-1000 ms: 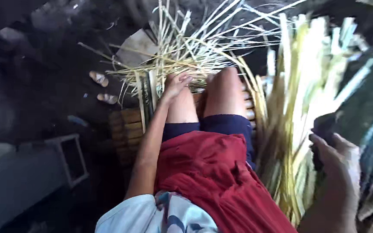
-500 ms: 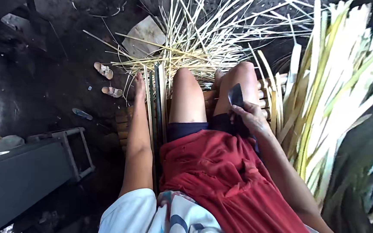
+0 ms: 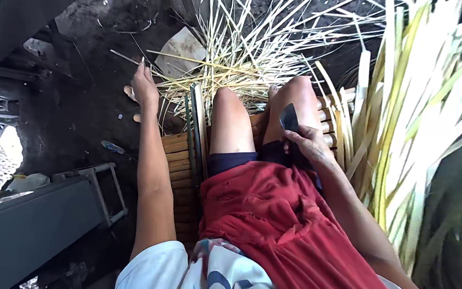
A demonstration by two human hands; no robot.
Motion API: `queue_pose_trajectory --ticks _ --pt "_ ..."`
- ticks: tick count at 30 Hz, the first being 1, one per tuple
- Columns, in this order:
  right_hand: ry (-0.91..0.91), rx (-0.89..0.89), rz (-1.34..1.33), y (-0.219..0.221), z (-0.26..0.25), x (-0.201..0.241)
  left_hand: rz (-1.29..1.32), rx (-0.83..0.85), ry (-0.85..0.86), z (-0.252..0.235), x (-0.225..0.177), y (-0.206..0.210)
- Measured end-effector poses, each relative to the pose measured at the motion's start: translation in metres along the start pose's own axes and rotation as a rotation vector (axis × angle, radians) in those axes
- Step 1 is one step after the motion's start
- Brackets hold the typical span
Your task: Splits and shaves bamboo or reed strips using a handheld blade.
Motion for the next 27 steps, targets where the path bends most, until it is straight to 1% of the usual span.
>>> queue_pose_trajectory --ticks 3,5,7,9,11,13,15,17,20,24,27 --pt "-0.007 -0.001 -0.021 0.003 0.003 0.004 0.054 0.091 0.013 -0.009 -0.032 -0.032" --pt "-0.031 0.026 0.006 0.004 0.004 0.006 0.089 0.18 0.006 -0.004 -0.052 -0.034" --pt "-0.118 0.048 0.04 0.003 0.009 0.015 0.09 0.309 0.024 0.012 -0.071 -0.027" --pt "-0.251 0.086 0.057 0.003 0.021 0.033 0.088 0.471 0.07 0.04 -0.09 -0.014" --pt "-0.317 0.186 0.004 0.004 0.039 0.054 0.109 0.642 0.131 0.078 -0.106 -0.001" --pt "-0.295 0.319 -0.074 0.007 0.058 0.077 0.123 0.784 0.195 0.118 -0.118 0.006" --pt "-0.245 0.418 -0.113 0.013 0.072 0.103 0.169 0.873 0.263 0.157 -0.128 0.004" --pt "-0.211 0.522 -0.119 0.02 0.082 0.119 0.249 0.955 0.321 0.192 -0.138 -0.006" --pt "-0.219 0.652 -0.13 0.029 0.1 0.133 0.359 1.024 0.443 0.23 -0.154 -0.024" --pt "-0.283 0.816 -0.187 0.031 0.123 0.14 0.371 1.032 0.629 0.256 -0.171 -0.04" --pt "-0.321 0.84 -0.134 0.027 0.133 0.143 0.325 1.015 0.699 0.264 -0.175 -0.045"
Point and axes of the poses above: each hand's wrist, its own z-axis away from the middle knuckle, its own y-axis out of the palm, x = y × z, the point moved 5 cm from there along -z, towards the middle knuckle, and after that the axes turned 2 degrees about -z, right-handed, at the moved point
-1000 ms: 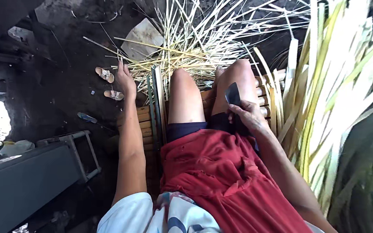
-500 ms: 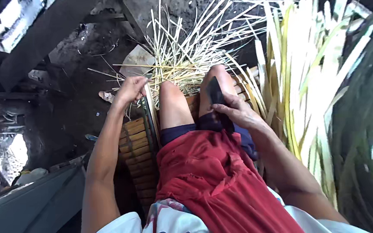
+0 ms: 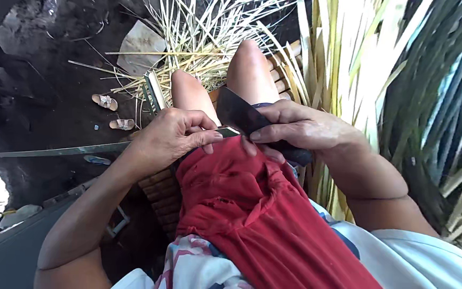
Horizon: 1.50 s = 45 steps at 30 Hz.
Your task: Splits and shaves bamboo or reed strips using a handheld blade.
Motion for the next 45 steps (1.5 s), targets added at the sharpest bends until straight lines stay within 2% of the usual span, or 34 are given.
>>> queue_pose_trajectory --ticks 8,22,27,45 --pt "0.011 -0.027 0.14 0.004 0.005 0.008 -0.097 -0.049 -0.009 0.005 -0.003 -0.001" --pt "0.06 0.01 0.125 0.004 0.002 0.009 -0.05 -0.06 0.035 0.008 0.001 -0.002" --pt "0.072 0.036 0.237 0.009 0.003 0.016 -0.031 -0.038 0.032 0.009 0.002 -0.002" --pt "0.134 0.045 0.152 0.02 0.001 0.025 0.123 -0.058 0.099 0.01 -0.002 -0.002"
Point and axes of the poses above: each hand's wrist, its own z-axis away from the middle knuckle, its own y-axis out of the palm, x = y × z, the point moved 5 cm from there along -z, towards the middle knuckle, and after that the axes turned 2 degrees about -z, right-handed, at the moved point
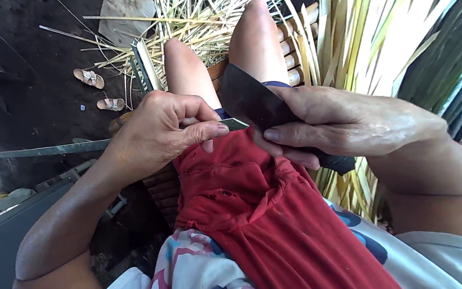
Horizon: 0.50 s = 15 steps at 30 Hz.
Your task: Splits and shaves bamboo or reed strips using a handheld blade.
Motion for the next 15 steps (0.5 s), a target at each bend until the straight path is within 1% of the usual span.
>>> queue_pose_trajectory --ticks 2,4,7,8,10,11,13,15 --pt "-0.036 0.002 0.025 0.002 -0.001 0.004 0.009 -0.015 0.006 0.001 -0.004 0.0" --pt "-0.043 -0.059 -0.061 0.01 -0.003 0.002 0.042 -0.054 -0.03 0.003 -0.008 0.003" --pt "-0.07 -0.142 -0.165 0.024 -0.013 -0.008 0.093 -0.057 0.0 0.003 -0.003 0.01" --pt "-0.088 -0.189 -0.144 0.027 -0.016 -0.012 0.111 -0.066 -0.007 0.003 0.0 0.011" --pt "-0.217 -0.308 -0.003 0.029 -0.025 -0.018 0.124 -0.112 -0.029 0.002 0.003 0.011" --pt "-0.29 -0.328 0.082 0.027 -0.03 -0.02 0.13 -0.144 -0.051 0.002 0.004 0.011" --pt "-0.316 -0.325 0.186 0.014 -0.036 -0.022 0.202 -0.184 -0.116 0.0 0.007 0.014" --pt "-0.331 -0.309 0.186 -0.009 -0.036 -0.023 0.317 -0.126 -0.142 -0.002 0.009 0.016"
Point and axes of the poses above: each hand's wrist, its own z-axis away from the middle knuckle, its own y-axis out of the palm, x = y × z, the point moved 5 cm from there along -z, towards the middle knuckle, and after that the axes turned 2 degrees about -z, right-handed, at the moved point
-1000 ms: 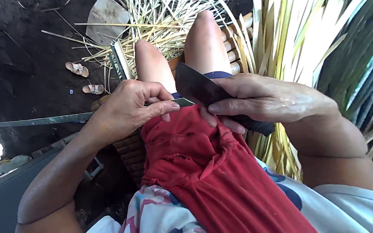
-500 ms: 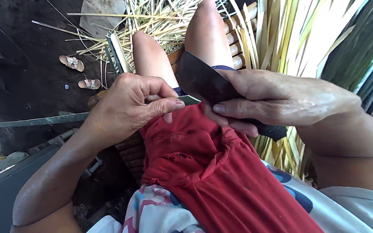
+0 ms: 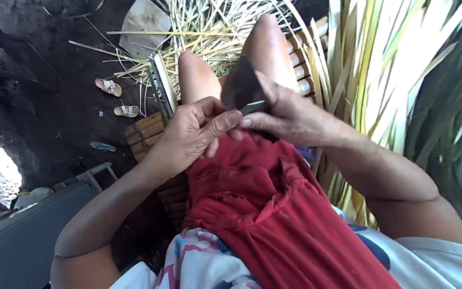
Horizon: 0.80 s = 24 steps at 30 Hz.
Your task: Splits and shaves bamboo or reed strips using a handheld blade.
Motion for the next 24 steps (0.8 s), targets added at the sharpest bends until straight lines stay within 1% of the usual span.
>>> queue_pose_trajectory --ticks 2,3,4,5,6,7,8,9,10,11,12,14,15,16,18,19,20,21,22,23,24 --pt "-0.036 -0.05 -0.085 -0.022 -0.003 -0.001 -0.013 0.086 0.056 -0.009 -0.003 -0.004" --pt "-0.05 -0.083 -0.124 -0.031 -0.004 -0.001 -0.058 0.029 0.13 -0.019 -0.002 -0.007" --pt "-0.046 -0.115 -0.135 -0.036 -0.005 -0.001 -0.077 -0.118 0.228 -0.035 0.002 -0.008" --pt "-0.05 -0.143 -0.115 -0.039 -0.007 -0.001 -0.011 -0.29 0.319 -0.054 0.007 -0.007" --pt "-0.071 -0.186 -0.058 -0.042 -0.01 0.0 0.159 -0.389 0.393 -0.075 0.011 -0.003" --pt "-0.097 -0.254 0.034 -0.046 -0.012 0.001 0.375 -0.417 0.436 -0.093 0.011 0.007" --pt "-0.118 -0.336 0.139 -0.049 -0.011 0.001 0.57 -0.407 0.462 -0.105 0.009 0.021" --pt "-0.14 -0.416 0.219 -0.052 -0.01 0.001 0.724 -0.412 0.439 -0.111 0.006 0.034" --pt "-0.166 -0.481 0.283 -0.055 -0.008 0.004 0.815 -0.434 0.396 -0.116 0.002 0.041" --pt "-0.201 -0.535 0.326 -0.057 -0.007 0.008 0.832 -0.46 0.363 -0.119 -0.004 0.045" --pt "-0.234 -0.58 0.347 -0.057 -0.005 0.01 0.794 -0.468 0.391 -0.121 -0.009 0.046" --pt "-0.278 -0.632 0.362 -0.057 -0.003 0.013 0.682 -0.412 0.565 -0.127 -0.016 0.044" --pt "-0.289 -0.639 0.354 -0.058 -0.004 0.013 0.674 -0.382 0.629 -0.129 -0.02 0.043" --pt "-0.295 -0.641 0.346 -0.058 -0.003 0.014 0.708 -0.368 0.652 -0.131 -0.021 0.042" --pt "-0.3 -0.668 0.351 -0.055 0.004 0.018 0.877 -0.443 0.602 -0.135 -0.016 0.034" --pt "-0.316 -0.674 0.354 -0.054 0.007 0.022 1.031 -0.498 0.523 -0.143 -0.01 0.028" --pt "-0.339 -0.667 0.35 -0.053 0.01 0.026 1.117 -0.51 0.469 -0.147 -0.003 0.023" --pt "-0.352 -0.649 0.342 -0.052 0.011 0.027 1.126 -0.461 0.452 -0.147 0.003 0.02" --pt "-0.352 -0.633 0.33 -0.052 0.01 0.026 1.063 -0.361 0.459 -0.145 0.004 0.022" --pt "-0.337 -0.62 0.31 -0.054 0.008 0.023 0.954 -0.243 0.478 -0.137 0.001 0.028" --pt "-0.319 -0.623 0.284 -0.06 0.007 0.021 0.797 -0.164 0.473 -0.126 -0.003 0.035"
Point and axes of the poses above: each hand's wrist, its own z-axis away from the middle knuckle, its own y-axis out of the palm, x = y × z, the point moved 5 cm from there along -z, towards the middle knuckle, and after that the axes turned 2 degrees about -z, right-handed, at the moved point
